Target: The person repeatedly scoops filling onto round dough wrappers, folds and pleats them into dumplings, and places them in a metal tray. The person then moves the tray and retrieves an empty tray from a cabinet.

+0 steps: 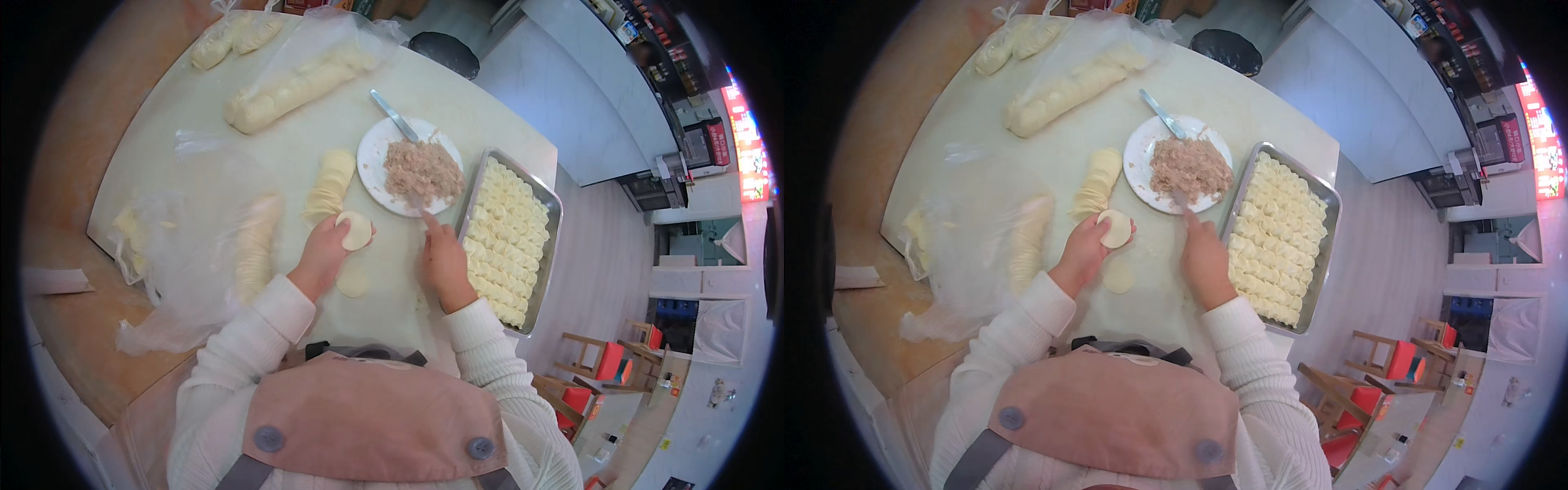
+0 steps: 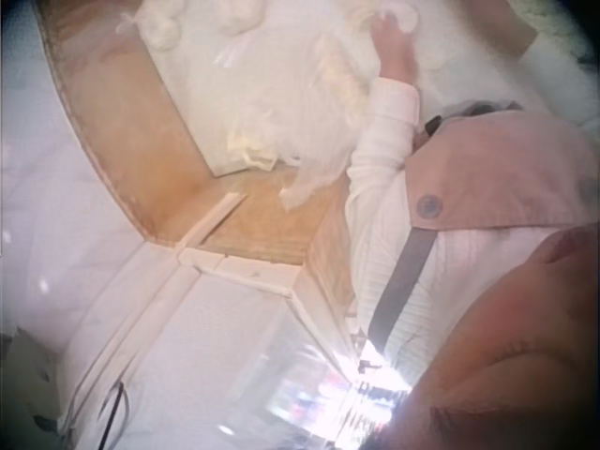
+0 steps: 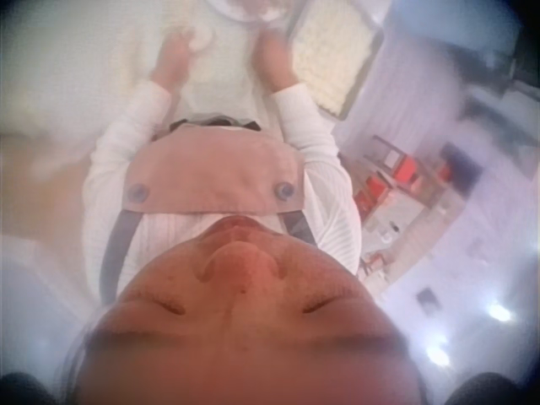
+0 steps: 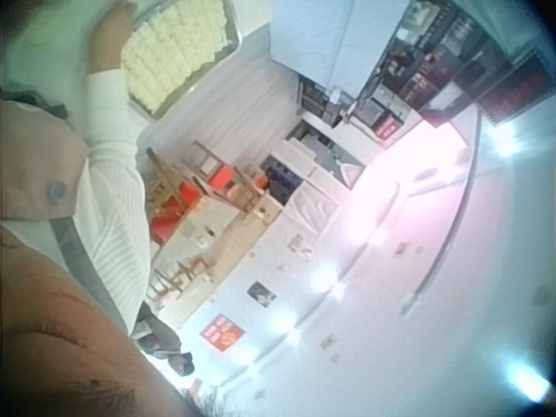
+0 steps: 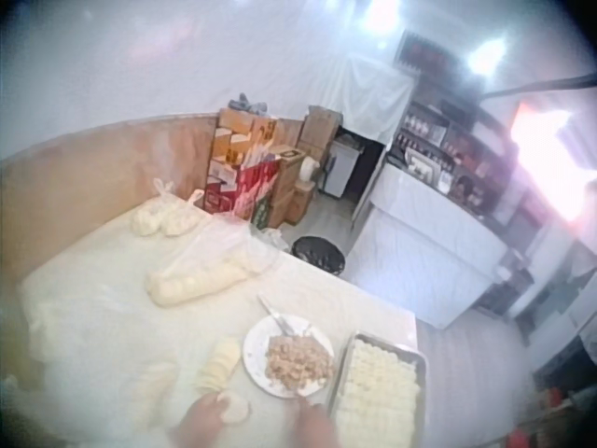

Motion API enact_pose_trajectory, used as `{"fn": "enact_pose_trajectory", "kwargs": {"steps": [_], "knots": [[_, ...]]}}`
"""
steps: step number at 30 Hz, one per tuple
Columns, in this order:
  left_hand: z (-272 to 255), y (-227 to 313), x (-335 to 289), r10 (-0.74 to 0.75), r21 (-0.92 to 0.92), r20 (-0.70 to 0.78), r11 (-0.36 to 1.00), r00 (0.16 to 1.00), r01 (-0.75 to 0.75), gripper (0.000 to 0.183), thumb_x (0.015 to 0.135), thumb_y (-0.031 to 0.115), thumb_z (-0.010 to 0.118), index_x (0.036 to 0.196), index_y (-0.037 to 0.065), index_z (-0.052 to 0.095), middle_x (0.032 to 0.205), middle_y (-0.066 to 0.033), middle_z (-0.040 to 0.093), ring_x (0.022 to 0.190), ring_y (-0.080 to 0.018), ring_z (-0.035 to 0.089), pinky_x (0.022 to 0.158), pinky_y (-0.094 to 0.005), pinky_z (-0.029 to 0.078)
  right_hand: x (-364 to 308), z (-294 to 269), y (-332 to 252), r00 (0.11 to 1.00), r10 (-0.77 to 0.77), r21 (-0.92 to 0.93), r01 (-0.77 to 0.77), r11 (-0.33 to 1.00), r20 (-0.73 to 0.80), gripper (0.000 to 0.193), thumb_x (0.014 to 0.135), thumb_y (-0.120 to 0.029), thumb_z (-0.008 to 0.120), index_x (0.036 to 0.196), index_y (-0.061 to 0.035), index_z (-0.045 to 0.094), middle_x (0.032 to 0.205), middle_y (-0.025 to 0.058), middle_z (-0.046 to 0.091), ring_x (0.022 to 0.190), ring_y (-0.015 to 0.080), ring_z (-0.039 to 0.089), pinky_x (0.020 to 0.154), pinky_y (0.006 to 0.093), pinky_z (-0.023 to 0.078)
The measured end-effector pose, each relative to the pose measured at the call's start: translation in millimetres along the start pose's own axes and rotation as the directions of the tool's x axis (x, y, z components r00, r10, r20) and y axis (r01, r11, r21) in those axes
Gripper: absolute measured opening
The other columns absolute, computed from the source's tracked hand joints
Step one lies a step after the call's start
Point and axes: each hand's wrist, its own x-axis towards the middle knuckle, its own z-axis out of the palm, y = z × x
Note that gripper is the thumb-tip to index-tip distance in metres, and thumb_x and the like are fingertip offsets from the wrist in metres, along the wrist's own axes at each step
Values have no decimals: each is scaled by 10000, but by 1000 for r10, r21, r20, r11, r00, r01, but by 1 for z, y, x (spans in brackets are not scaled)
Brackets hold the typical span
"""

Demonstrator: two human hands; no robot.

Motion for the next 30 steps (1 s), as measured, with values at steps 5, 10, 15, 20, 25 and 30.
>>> {"fn": "enact_pose_trajectory", "kwargs": {"steps": [5, 10, 15, 20, 25, 30], "knots": [[6, -20, 48, -225, -227, -40, 951, 973, 211, 331, 1027, 171, 351, 1235, -72, 437, 1220, -202, 552, 1105, -317, 582, 957, -449, 494, 20, -3, 13, 997, -42, -34, 40, 999, -61, 374, 911, -108, 511, 1280, -146, 564, 869, 192, 606, 811, 390, 606, 726, 471, 489], [15, -30, 74, -228, -250, -62, 946, 972, 206, 336, 1029, 154, 338, 1269, -68, 417, 1262, -190, 534, 1148, -318, 558, 994, -450, 469, 26, -6, 26, 998, -54, 111, 52, 993, 20, 384, 900, -76, 491, 1268, -121, 588, 857, 209, 625, 801, 371, 615, 723, 432, 496], [22, -41, 88, -194, -420, -52, 894, 980, 155, 308, 1014, 109, 346, 1253, -63, 436, 1248, -173, 540, 1155, -296, 546, 1016, -428, 448, 20, 12, 17, 998, -58, 330, 48, 943, 23, 392, 900, -73, 503, 1281, -121, 578, 877, 212, 626, 811, 371, 614, 737, 428, 492], [22, -46, 89, -183, -423, -158, 901, 970, 101, 309, 1009, 98, 346, 1249, -74, 433, 1230, -171, 539, 1148, -294, 541, 1026, -432, 432, -3, 18, 1, 982, -180, 240, 162, 957, 54, 387, 923, -94, 498, 1300, -149, 573, 911, 208, 623, 828, 382, 613, 714, 447, 490], [22, -26, 61, -117, -437, -236, 900, 965, 2, 331, 1026, 153, 331, 1249, -69, 436, 1237, -181, 538, 1158, -293, 540, 1031, -431, 421, -18, -8, -8, 983, -87, 451, 4, 892, 163, 378, 951, -119, 498, 1323, -128, 563, 767, 126, 615, 658, 254, 584, 642, 376, 484], [32, -9, 45, -163, -403, 2, 903, 987, 150, 382, 1040, 219, 311, 1262, -55, 456, 1275, -178, 541, 1178, -277, 539, 1045, -428, 414, -2, -27, -17, 903, 118, 740, -408, 535, 412, 331, 975, -150, 533, 1285, -51, 592, 663, -23, 571, 506, 40, 419, 470, 224, 367]]}}
